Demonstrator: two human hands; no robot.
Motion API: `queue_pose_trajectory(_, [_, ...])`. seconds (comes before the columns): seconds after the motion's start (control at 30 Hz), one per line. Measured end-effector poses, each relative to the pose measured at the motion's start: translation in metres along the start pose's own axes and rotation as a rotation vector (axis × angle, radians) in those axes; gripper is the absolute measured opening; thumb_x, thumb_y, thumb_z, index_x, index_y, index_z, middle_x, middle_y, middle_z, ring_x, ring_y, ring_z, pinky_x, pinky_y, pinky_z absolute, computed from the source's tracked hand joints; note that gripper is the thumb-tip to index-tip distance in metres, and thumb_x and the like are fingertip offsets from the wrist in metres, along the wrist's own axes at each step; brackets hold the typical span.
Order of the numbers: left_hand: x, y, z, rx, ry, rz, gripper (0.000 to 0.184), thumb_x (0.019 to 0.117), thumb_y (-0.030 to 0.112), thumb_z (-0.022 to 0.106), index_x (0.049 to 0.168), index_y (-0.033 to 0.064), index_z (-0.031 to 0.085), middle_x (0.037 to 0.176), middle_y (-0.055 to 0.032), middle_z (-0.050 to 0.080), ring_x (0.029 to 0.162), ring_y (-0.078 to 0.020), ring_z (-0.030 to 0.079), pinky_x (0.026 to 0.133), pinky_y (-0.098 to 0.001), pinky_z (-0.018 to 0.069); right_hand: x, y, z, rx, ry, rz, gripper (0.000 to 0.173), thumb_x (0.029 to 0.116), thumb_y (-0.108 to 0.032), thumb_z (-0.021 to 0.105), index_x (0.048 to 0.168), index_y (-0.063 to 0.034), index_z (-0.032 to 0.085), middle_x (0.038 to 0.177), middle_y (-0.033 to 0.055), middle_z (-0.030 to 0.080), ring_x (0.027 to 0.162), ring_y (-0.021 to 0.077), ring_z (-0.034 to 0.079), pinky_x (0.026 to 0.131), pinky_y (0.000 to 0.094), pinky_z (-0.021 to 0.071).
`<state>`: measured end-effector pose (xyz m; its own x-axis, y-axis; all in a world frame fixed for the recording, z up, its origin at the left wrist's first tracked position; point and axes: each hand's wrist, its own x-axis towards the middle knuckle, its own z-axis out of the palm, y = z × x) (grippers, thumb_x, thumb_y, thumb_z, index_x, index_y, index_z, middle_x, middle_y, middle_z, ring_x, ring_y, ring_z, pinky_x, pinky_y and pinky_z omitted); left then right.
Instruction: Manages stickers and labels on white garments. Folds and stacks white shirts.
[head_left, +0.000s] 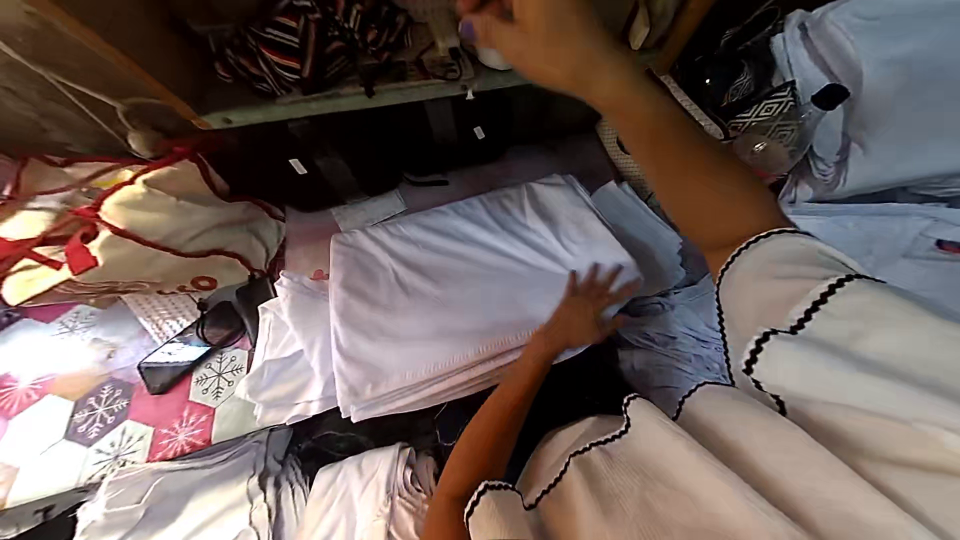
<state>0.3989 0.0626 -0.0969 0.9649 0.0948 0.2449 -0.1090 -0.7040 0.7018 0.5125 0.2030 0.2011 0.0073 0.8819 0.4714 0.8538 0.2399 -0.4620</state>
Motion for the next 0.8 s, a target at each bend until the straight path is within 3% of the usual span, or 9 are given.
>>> queue_pose_trajectory(0.03, [0.001, 0.017, 0.002, -0.027, -0.053, 0.123, 0.051, 0.1006, 0.029, 0.063, 0.150, 0.0212, 0.055, 0.160, -0.0061, 0.045, 0.151, -0.0288, 0.036, 0.121, -0.0710, 0.0156, -0.002, 0.008, 0.010, -0.003, -0.075, -0.040, 0.030, 0.1030, -0.015, 0.058, 0.128, -0.0001, 0.066, 0.120, 0.0136, 0.070, 0.111, 0.0199, 0.067, 0.099, 0.0360, 0.0539])
queue_pose_trajectory(0.1, [-0.003, 0.038, -0.020, -0.100, -0.094, 0.240, 0.052, 0.0946, 0.017, 0.071, 0.146, 0.0148, 0.060, 0.153, -0.0093, 0.054, 0.146, -0.0288, 0.046, 0.120, -0.0719, 0.0194, -0.012, 0.033, 0.038, -0.009, -0.163, -0.077, 0.033, 0.1009, -0.007, 0.058, 0.131, 0.0038, 0.062, 0.124, 0.0204, 0.067, 0.114, 0.0282, 0.066, 0.101, 0.0402, 0.0519])
queue_pose_trajectory(0.23, [-0.054, -0.027, -0.129, 0.103, 0.337, -0.211, 0.036, 0.1007, 0.018, 0.064, 0.134, 0.0044, 0.067, 0.138, -0.0101, 0.066, 0.131, -0.0257, 0.061, 0.115, -0.0492, 0.0433, -0.050, 0.135, 0.092, -0.062, -0.213, 0.348, 0.039, 0.0989, -0.015, 0.066, 0.127, 0.0105, 0.061, 0.126, 0.0314, 0.063, 0.121, 0.0446, 0.060, 0.106, 0.0578, 0.0457])
queue_pose_trajectory(0.3, [-0.098, -0.094, -0.185, 0.276, 0.586, -0.612, 0.046, 0.1040, 0.022, 0.059, 0.141, -0.0056, 0.056, 0.145, -0.0264, 0.056, 0.136, -0.0435, 0.052, 0.114, -0.0590, 0.0397, -0.085, 0.198, 0.112, -0.120, -0.171, 0.619, 0.059, 0.0963, -0.031, 0.072, 0.133, 0.0121, 0.056, 0.135, 0.0355, 0.056, 0.129, 0.0504, 0.054, 0.108, 0.0660, 0.0419])
queue_pose_trajectory(0.37, [-0.137, -0.156, -0.224, 0.451, 0.705, -1.025, 0.068, 0.1028, 0.038, 0.058, 0.147, -0.0120, 0.044, 0.153, -0.0407, 0.036, 0.145, -0.0579, 0.029, 0.116, -0.0705, 0.0241, -0.119, 0.233, 0.125, -0.184, -0.220, 0.809, 0.068, 0.0961, -0.047, 0.069, 0.128, 0.0121, 0.060, 0.133, 0.0362, 0.057, 0.128, 0.0523, 0.054, 0.104, 0.0700, 0.0406])
queue_pose_trajectory(0.43, [-0.153, -0.186, -0.245, 0.477, 0.683, -1.258, 0.088, 0.0953, 0.055, 0.064, 0.149, -0.0098, 0.041, 0.158, -0.0416, 0.023, 0.151, -0.0582, 0.014, 0.119, -0.0719, 0.0140, -0.142, 0.249, 0.139, -0.131, -0.262, 0.899, 0.075, 0.0947, -0.057, 0.067, 0.129, 0.0096, 0.062, 0.132, 0.0351, 0.060, 0.128, 0.0515, 0.054, 0.106, 0.0710, 0.0393])
queue_pose_trajectory(0.57, [-0.152, -0.215, -0.270, 0.271, 0.755, -1.310, 0.087, 0.0790, 0.054, 0.084, 0.140, -0.0001, 0.055, 0.143, -0.0325, 0.051, 0.135, -0.0518, 0.046, 0.103, -0.0715, 0.0398, -0.162, 0.261, 0.148, 0.059, -0.056, 0.866, 0.084, 0.0854, -0.043, 0.083, 0.143, 0.0091, 0.050, 0.143, 0.0372, 0.049, 0.137, 0.0516, 0.045, 0.112, 0.0678, 0.0352])
queue_pose_trajectory(0.67, [-0.155, -0.216, -0.283, 0.111, 0.808, -1.304, 0.087, 0.0762, 0.041, 0.090, 0.141, -0.0032, 0.053, 0.135, -0.0345, 0.056, 0.130, -0.0511, 0.051, 0.105, -0.0689, 0.0403, -0.168, 0.258, 0.143, 0.269, 0.022, 0.815, 0.075, 0.0823, -0.021, 0.087, 0.141, 0.0069, 0.050, 0.136, 0.0344, 0.055, 0.129, 0.0452, 0.054, 0.110, 0.0607, 0.0422])
queue_pose_trajectory(0.8, [-0.165, -0.187, -0.284, -0.112, 0.846, -1.283, 0.086, 0.0763, 0.029, 0.092, 0.141, -0.0092, 0.050, 0.137, -0.0344, 0.055, 0.131, -0.0462, 0.052, 0.110, -0.0619, 0.0417, -0.177, 0.245, 0.132, 0.424, 0.064, 0.735, 0.064, 0.0879, -0.014, 0.079, 0.141, 0.0059, 0.048, 0.132, 0.0293, 0.059, 0.123, 0.0366, 0.059, 0.106, 0.0526, 0.0479])
